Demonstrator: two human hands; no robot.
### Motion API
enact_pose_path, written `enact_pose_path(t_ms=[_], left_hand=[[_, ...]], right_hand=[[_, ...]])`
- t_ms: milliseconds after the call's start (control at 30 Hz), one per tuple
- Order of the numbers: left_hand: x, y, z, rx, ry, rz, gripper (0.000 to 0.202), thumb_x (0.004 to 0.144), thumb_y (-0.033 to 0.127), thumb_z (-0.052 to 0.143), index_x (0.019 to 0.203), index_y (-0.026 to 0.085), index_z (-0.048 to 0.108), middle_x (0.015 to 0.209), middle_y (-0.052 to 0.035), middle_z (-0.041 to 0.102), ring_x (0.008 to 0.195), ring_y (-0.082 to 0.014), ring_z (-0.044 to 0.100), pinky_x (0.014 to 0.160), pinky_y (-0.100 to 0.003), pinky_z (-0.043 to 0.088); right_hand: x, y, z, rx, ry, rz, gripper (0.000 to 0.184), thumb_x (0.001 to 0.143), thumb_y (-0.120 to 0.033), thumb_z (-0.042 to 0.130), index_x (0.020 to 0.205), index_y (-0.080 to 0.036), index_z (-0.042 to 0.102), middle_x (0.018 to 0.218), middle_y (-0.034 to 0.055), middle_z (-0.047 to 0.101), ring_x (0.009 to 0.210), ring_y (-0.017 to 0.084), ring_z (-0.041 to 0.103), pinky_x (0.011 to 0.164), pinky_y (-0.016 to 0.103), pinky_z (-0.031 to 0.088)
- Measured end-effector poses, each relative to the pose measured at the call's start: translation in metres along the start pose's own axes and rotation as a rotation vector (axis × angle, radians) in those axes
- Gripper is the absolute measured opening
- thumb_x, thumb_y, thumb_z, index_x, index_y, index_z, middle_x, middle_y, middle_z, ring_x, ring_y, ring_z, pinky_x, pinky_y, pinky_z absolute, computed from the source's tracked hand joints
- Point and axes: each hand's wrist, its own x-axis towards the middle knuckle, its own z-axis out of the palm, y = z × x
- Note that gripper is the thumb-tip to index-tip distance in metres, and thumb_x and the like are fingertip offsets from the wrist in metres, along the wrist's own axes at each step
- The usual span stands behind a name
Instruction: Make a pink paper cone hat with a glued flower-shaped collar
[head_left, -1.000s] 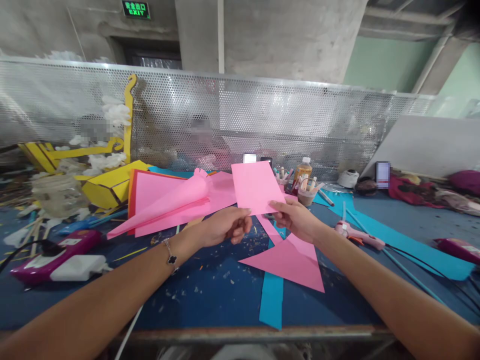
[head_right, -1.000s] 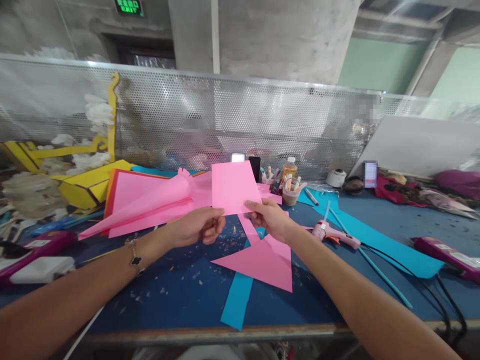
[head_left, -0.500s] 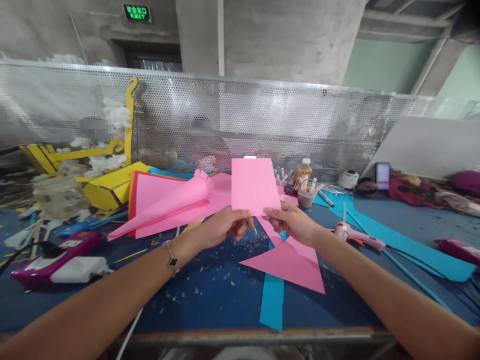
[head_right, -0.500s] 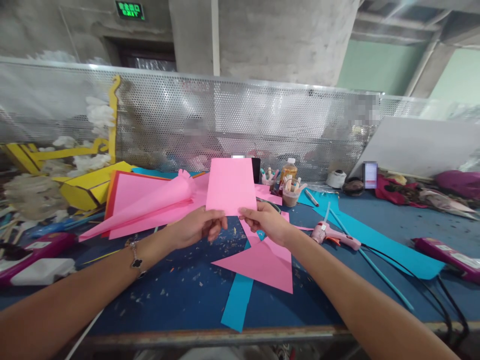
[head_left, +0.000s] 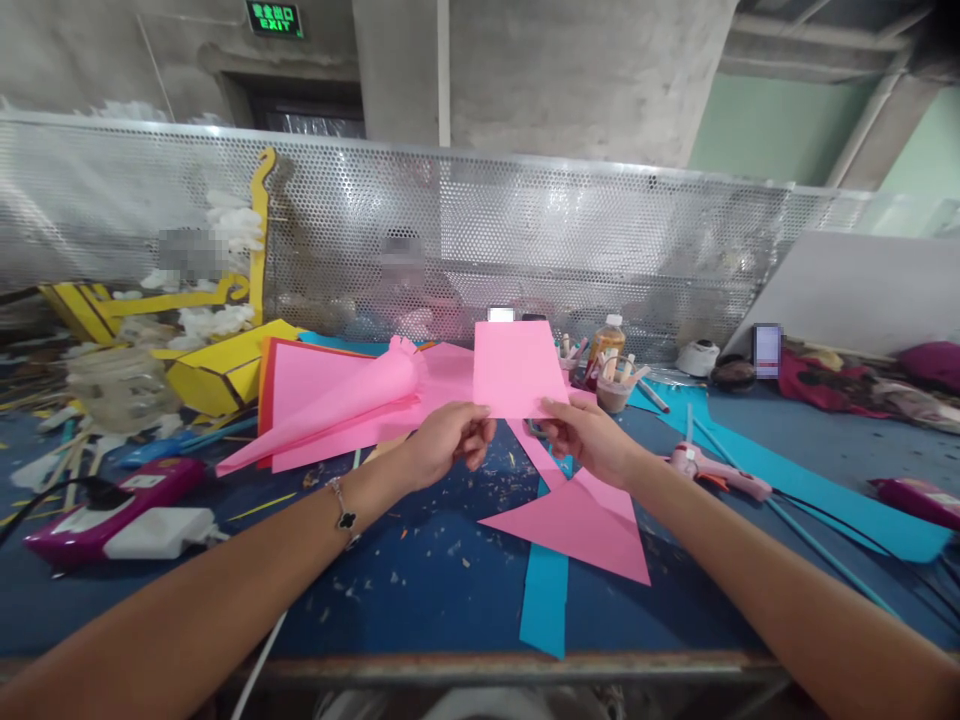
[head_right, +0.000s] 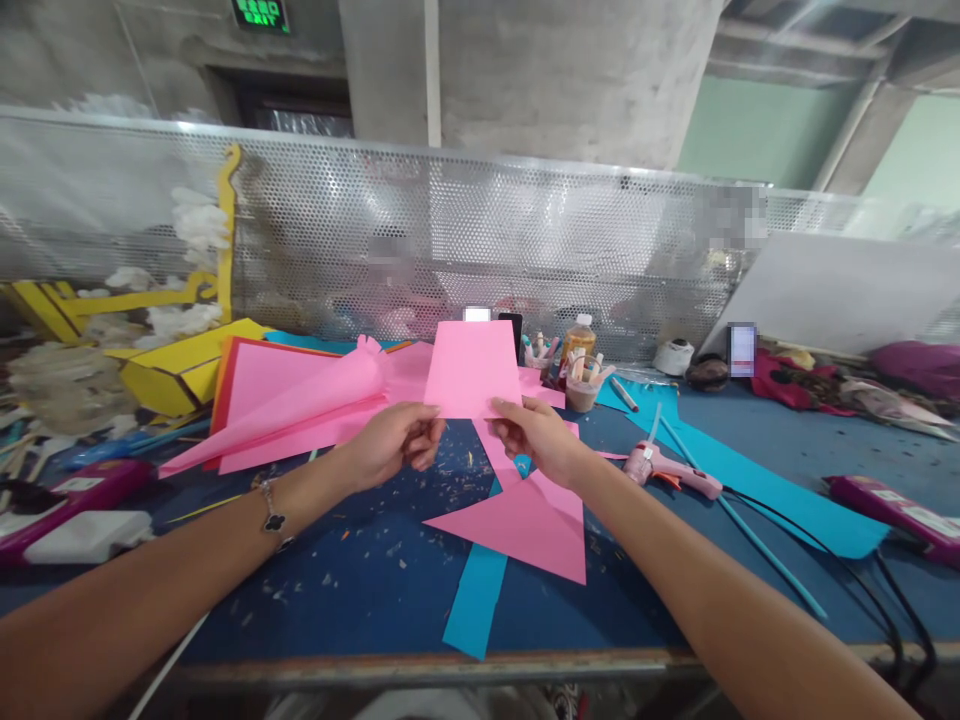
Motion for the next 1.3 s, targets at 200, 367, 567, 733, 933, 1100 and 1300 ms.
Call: enact_pose_path(t_ms=[200, 367, 567, 733, 933, 1100, 1300], left_hand=[[-0.005, 0.001, -0.002, 0.054, -0.257, -0.134, 0.039, 0.088, 0.044, 0.056, 0.067, 0.014, 0.066, 0.044, 0.0042, 0.040, 0.040, -0.0149, 0.051, 0.052, -0.028, 0.039], [-0.005, 0.000, -0.004, 0.081, -0.334, -0.149, 0.048, 0.090, 0.047, 0.045, 0.060, 0.015, 0.065, 0.043, 0.0030, 0.038, 0.041, -0.0147, 0.050, 0.054, -0.029, 0.039], [-0.007, 0.003, -0.003, 0.172, -0.306, -0.121, 0.046, 0.090, 0.046, 0.048, 0.055, 0.018, 0.060, 0.041, 0.0050, 0.032, 0.036, -0.0125, 0.044, 0.050, -0.028, 0.033], [-0.009, 0.004, -0.001, 0.136, -0.323, -0.114, 0.044, 0.089, 0.048, 0.050, 0.060, 0.016, 0.063, 0.042, 0.0049, 0.035, 0.038, -0.0122, 0.046, 0.049, -0.028, 0.035], [0.000, -0.007, -0.003, -0.012, -0.138, -0.077, 0.042, 0.086, 0.053, 0.056, 0.076, 0.014, 0.065, 0.058, -0.0037, 0.060, 0.048, -0.0165, 0.057, 0.051, -0.031, 0.047], [0.003, -0.008, -0.002, 0.000, -0.043, -0.038, 0.031, 0.081, 0.043, 0.063, 0.070, 0.014, 0.063, 0.052, -0.0024, 0.056, 0.044, -0.0144, 0.051, 0.046, -0.029, 0.046], [0.002, -0.010, -0.002, -0.012, -0.085, -0.071, 0.035, 0.084, 0.047, 0.058, 0.068, 0.016, 0.061, 0.059, -0.0058, 0.061, 0.051, -0.0163, 0.057, 0.048, -0.028, 0.047]], right_hand=[[0.000, -0.010, -0.002, 0.075, 0.183, 0.016, 0.016, 0.087, -0.024, 0.071, 0.102, -0.018, 0.069, 0.082, 0.0058, 0.076, 0.066, 0.018, 0.067, 0.058, 0.027, 0.054], [0.000, -0.011, 0.000, 0.083, 0.223, 0.054, 0.017, 0.087, -0.018, 0.070, 0.103, -0.017, 0.072, 0.091, 0.0096, 0.080, 0.073, 0.022, 0.073, 0.056, 0.028, 0.056], [-0.002, -0.012, 0.001, 0.093, 0.266, 0.065, 0.015, 0.087, -0.019, 0.070, 0.102, -0.017, 0.072, 0.099, 0.0104, 0.080, 0.071, 0.019, 0.071, 0.053, 0.025, 0.053], [-0.003, -0.015, 0.002, 0.093, 0.263, 0.084, 0.015, 0.086, -0.019, 0.070, 0.101, -0.016, 0.072, 0.097, 0.0102, 0.079, 0.070, 0.019, 0.071, 0.053, 0.026, 0.053], [-0.006, -0.015, 0.002, 0.077, 0.144, 0.116, 0.017, 0.084, -0.022, 0.072, 0.100, -0.015, 0.071, 0.091, 0.0100, 0.078, 0.066, 0.019, 0.069, 0.050, 0.026, 0.052], [-0.010, -0.015, 0.005, 0.065, 0.081, 0.146, 0.019, 0.086, -0.025, 0.070, 0.103, -0.016, 0.070, 0.087, 0.0100, 0.078, 0.066, 0.021, 0.071, 0.054, 0.028, 0.057], [-0.009, -0.016, 0.001, 0.054, 0.088, 0.161, 0.015, 0.089, -0.028, 0.067, 0.100, -0.018, 0.068, 0.082, 0.0092, 0.077, 0.065, 0.023, 0.072, 0.057, 0.032, 0.059]])
